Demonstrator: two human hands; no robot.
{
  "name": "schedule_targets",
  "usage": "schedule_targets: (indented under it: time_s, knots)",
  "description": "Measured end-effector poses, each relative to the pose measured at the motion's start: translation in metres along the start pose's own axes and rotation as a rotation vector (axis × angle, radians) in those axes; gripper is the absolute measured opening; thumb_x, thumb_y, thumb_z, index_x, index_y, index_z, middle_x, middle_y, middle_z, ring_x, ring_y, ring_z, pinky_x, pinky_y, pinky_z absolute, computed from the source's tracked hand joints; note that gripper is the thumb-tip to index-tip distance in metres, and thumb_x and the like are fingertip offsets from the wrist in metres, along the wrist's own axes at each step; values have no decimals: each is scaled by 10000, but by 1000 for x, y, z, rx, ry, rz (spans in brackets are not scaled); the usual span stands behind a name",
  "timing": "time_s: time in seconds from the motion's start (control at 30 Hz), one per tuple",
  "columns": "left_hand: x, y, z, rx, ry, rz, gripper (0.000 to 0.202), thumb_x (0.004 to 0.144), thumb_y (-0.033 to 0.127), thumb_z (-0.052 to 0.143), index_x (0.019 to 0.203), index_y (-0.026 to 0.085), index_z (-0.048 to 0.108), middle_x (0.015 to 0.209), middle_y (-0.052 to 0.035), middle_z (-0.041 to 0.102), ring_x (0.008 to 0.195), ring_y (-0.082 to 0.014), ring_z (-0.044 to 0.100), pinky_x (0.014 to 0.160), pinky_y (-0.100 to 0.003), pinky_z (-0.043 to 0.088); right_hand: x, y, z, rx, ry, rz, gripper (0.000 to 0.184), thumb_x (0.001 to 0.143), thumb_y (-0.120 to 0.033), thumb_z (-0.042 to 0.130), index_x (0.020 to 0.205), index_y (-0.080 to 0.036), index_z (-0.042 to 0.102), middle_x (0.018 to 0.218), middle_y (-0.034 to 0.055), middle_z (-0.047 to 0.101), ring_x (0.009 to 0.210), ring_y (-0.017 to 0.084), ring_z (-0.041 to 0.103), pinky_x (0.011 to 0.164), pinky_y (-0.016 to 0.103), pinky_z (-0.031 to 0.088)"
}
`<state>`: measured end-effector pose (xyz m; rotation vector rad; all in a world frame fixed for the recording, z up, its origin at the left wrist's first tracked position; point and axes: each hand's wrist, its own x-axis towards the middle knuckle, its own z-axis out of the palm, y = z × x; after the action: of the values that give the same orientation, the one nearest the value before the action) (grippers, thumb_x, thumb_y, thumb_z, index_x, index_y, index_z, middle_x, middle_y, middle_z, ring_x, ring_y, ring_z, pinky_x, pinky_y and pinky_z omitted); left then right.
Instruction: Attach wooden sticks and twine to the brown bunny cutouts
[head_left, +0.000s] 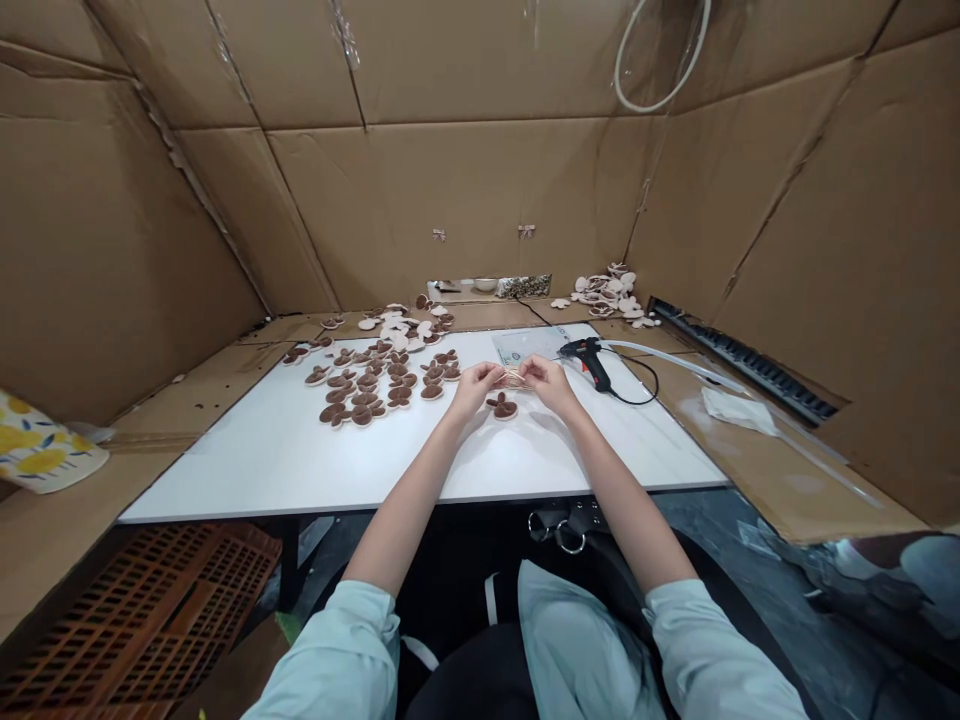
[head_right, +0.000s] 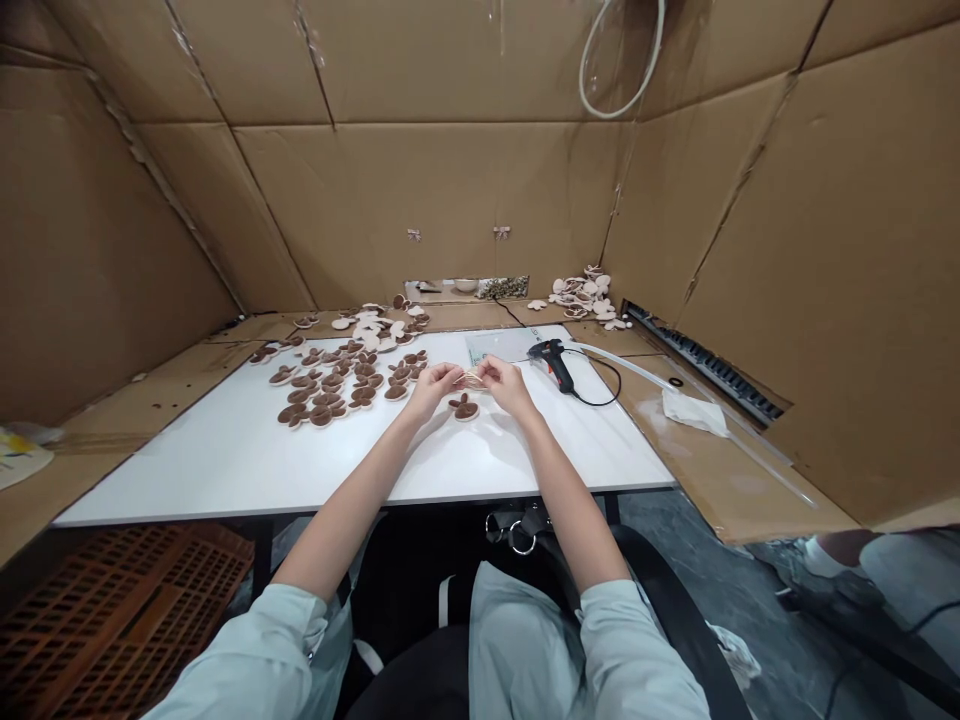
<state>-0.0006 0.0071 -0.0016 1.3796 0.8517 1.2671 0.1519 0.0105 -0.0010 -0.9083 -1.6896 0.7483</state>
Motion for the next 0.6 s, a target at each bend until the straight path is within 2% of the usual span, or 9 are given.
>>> schedule_targets:
  time_s: [0.1,0.27,0.33,0.4,0.5,0.6]
  knots:
    - [1,0,-1,-9,21,2,329,589,432,665,683,130,575,648,2,579,638,-105,544,709,-277,449,1,3,2,101,5,18,44,632,-225,510,652,-186,511,634,-24,546,621,119,530,628,256,437]
    - [-1,1,0,100,11,29,327,602,436,655,696,127,602,644,-9,596,629,-114,544,672,-270,446,0,0,3,213,-13,107,200,642,-248,505,823,-198,572,711,-12,584,666,125,564,657,270,472]
    - [-3,2,1,148,6,43,316,613,426,652,702,125,613,641,-15,603,618,-116,541,645,-262,441,-1,-3,3,251,-57,152,193,692,-286,469,797,-190,600,735,6,608,689,133,581,669,279,479]
    - [-5,4,2,180,-1,49,303,631,415,641,705,122,620,635,-21,607,596,-115,532,608,-253,434,-3,-6,3,266,-77,186,196,703,-333,506,752,-179,616,730,16,624,702,143,593,672,282,482]
    - [-7,5,3,186,-23,49,288,656,402,618,715,120,621,636,-27,607,571,-110,519,571,-245,420,-4,-9,4,250,-47,190,226,615,-368,645,712,-165,620,673,14,630,663,150,597,649,285,481]
    - [-7,4,2,177,-29,57,276,652,389,619,714,120,615,638,-25,602,576,-110,519,580,-245,418,-3,-11,5,279,-19,176,262,542,-385,706,638,-162,606,662,19,640,652,150,597,641,287,477]
